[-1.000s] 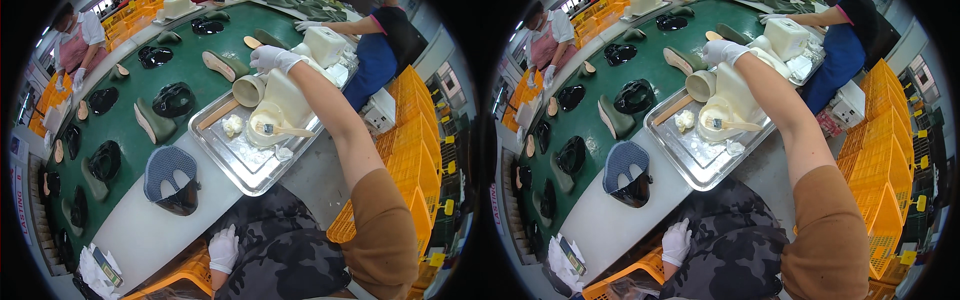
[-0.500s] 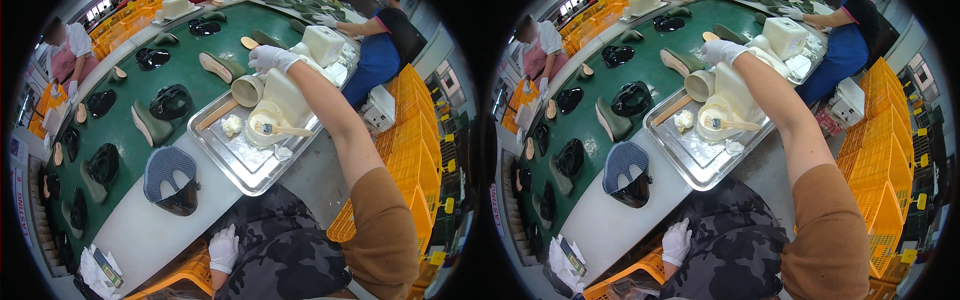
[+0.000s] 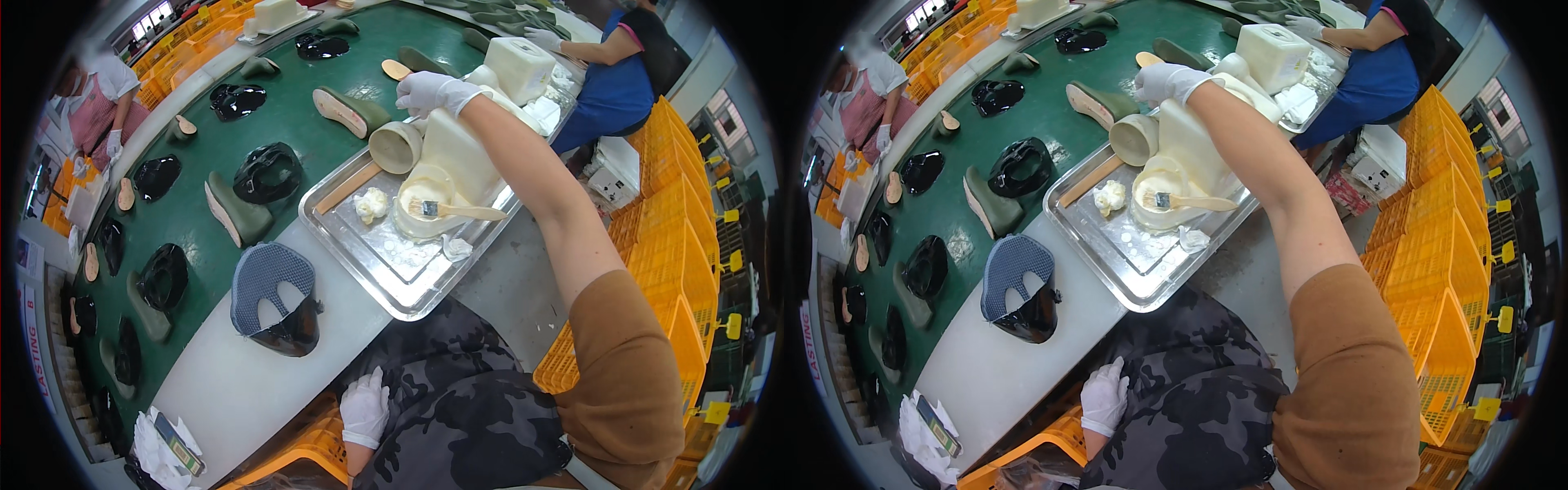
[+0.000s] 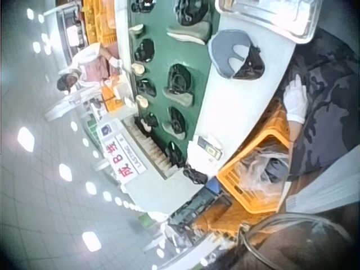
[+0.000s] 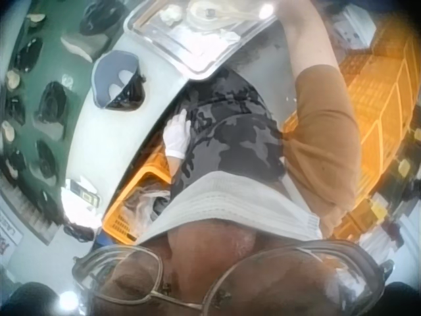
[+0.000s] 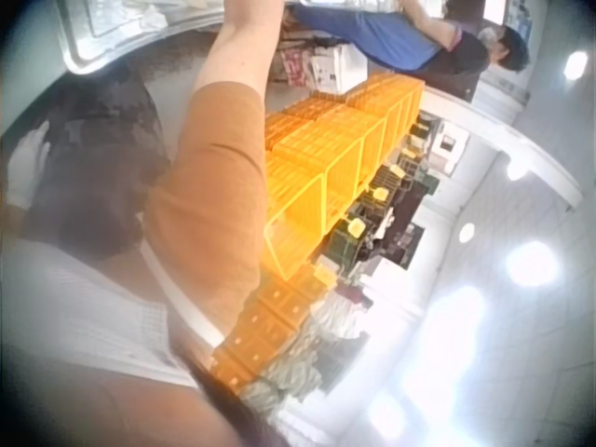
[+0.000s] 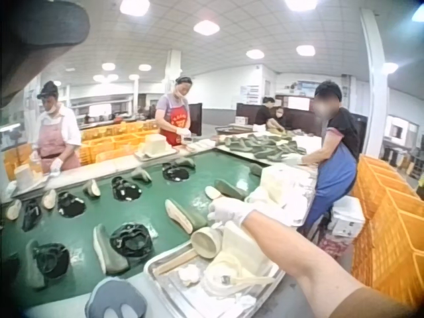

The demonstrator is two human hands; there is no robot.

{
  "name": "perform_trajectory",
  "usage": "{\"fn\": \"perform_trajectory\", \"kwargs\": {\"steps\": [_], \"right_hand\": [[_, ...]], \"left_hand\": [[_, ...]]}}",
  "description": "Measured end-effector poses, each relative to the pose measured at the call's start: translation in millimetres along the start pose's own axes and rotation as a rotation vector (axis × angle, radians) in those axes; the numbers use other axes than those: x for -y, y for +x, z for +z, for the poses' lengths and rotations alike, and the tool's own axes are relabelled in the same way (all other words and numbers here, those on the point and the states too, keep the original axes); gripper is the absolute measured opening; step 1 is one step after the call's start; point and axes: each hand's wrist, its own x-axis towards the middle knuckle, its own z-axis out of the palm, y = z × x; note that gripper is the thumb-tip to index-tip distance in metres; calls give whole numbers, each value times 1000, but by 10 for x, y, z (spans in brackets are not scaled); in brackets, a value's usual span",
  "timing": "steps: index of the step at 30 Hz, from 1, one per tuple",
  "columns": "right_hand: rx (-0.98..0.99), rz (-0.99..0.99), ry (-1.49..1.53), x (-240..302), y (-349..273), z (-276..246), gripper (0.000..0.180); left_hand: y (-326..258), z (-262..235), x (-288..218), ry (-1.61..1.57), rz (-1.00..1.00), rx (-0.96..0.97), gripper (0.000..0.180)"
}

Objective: The person applies a white adhesive to the sole of a black shoe using a brush. They repeatedly dip the brush into a container of glue and spread it evenly across the textured sole surface. After coating the shoe, they place it into a yellow basket lined with plastic.

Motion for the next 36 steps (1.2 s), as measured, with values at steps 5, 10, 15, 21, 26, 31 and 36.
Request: {"fn": "perform_trajectory", "kwargs": {"steps": [5,10,15,21,26,31,36], "right_hand": [[-5,1,-2,4,-40,-20,25],[-3,1,-12,70,-79,-27,25],[-125,-33,-50,-54,-23,25,26],[-401,-178,-55,65,-11,12,23],[-396,-263,312,227,-145,15,25],[169,-250,1089,1148,-1294,627,32],[693,119,1589,1536,-2226,1480,43]], "left_hand": [[-4,59,47,27,18,7,39],[-14,82,59,39,14,8,40],[-11,120,76,51,35,0,41],[-31,61,63,51,37,-34,41],[-10,-12,37,28,20,-45,41],[-76,-8,44,-3,-8,-52,41],[-53,-76,-57,-44,4,-27,40]]}}
